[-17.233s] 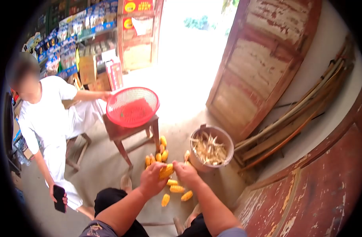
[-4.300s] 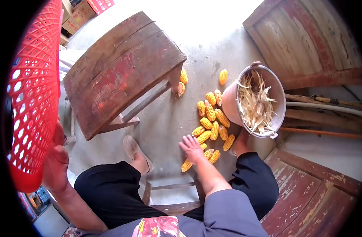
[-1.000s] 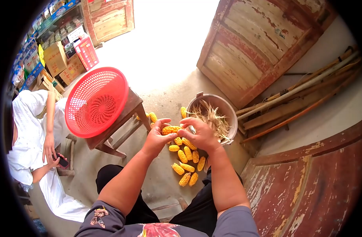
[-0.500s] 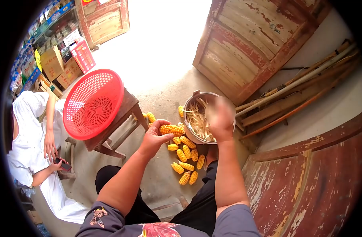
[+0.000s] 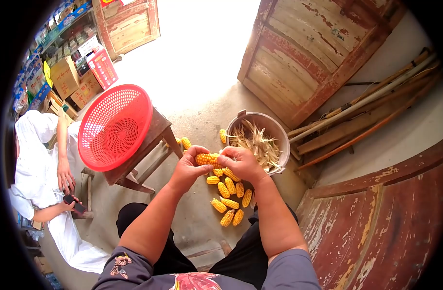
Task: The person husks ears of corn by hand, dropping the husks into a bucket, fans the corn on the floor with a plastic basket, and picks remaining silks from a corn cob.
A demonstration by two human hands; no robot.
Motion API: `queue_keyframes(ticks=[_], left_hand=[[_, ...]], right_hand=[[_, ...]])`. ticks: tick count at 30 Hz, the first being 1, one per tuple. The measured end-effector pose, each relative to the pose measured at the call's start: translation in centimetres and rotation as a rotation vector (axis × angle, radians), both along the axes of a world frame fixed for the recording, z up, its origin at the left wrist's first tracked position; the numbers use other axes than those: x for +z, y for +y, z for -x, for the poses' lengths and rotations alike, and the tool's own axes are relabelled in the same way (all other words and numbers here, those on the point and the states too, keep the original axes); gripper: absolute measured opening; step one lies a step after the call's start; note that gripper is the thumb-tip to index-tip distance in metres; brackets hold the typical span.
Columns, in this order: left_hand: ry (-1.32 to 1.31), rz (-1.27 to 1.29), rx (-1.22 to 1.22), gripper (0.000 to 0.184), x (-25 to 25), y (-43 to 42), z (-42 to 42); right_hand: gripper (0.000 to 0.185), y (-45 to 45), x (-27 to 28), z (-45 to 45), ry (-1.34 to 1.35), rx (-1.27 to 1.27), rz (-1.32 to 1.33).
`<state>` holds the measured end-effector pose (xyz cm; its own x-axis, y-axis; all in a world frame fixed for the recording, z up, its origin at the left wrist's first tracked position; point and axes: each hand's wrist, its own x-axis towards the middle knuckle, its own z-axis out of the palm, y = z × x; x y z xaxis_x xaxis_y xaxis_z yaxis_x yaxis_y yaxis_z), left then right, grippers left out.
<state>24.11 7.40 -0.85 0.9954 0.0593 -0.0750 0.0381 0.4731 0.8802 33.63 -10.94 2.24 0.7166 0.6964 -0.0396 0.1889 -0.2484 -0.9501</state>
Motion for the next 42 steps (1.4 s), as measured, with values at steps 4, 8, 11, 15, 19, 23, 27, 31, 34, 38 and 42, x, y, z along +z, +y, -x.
queue_keyframes(ticks=[4, 8, 11, 15, 19, 23, 27, 31, 34, 38, 42], left_hand=[[0.001, -0.001, -0.032, 0.039, -0.1, -0.2, 0.1], [-0.002, -0.025, -0.051, 0.039, -0.2, -0.3, 0.1], [-0.004, -0.054, -0.074, 0.039, -0.2, -0.4, 0.1], [-0.003, -0.051, -0.076, 0.042, -0.3, -0.4, 0.2], [-0.091, -0.135, -0.006, 0.054, -0.2, -0.1, 0.2], [-0.079, -0.097, -0.005, 0.061, -0.1, 0.1, 0.3], [-0.082, -0.107, 0.001, 0.063, -0.3, 0.2, 0.3], [0.057, -0.009, 0.185, 0.060, 0.4, -0.1, 0.2], [0.207, 0.195, 0.024, 0.050, 0.2, 0.6, 0.3], [0.211, 0.322, -0.040, 0.036, 0.1, 0.3, 0.4], [0.194, 0.315, 0.042, 0.025, 0.8, 0.3, 0.3]], right_hand=[[0.020, -0.4, -0.4, -0.2, 0.199, -0.007, -0.039], [0.018, -0.5, -0.2, -0.2, 0.257, -0.031, -0.051], [0.017, -1.2, -1.1, -1.1, 0.077, -0.173, 0.023], [0.015, -3.6, -1.7, -3.6, -0.339, -0.520, 0.204], [0.032, -4.7, -1.2, -4.2, -0.935, -0.773, 0.227], [0.039, -3.9, -2.8, -3.6, 0.067, -0.259, -0.043], [0.029, -0.3, 0.8, 0.6, 0.426, 0.076, 0.013], [0.030, 0.9, -0.6, 1.0, 0.028, -0.049, -0.028], [0.034, 1.4, -0.9, 1.1, -0.138, -0.144, -0.109], [0.034, 1.8, 0.1, 2.1, -0.239, -0.116, 0.007], [0.035, 1.8, 0.5, 2.3, -0.443, -0.166, -0.042]])
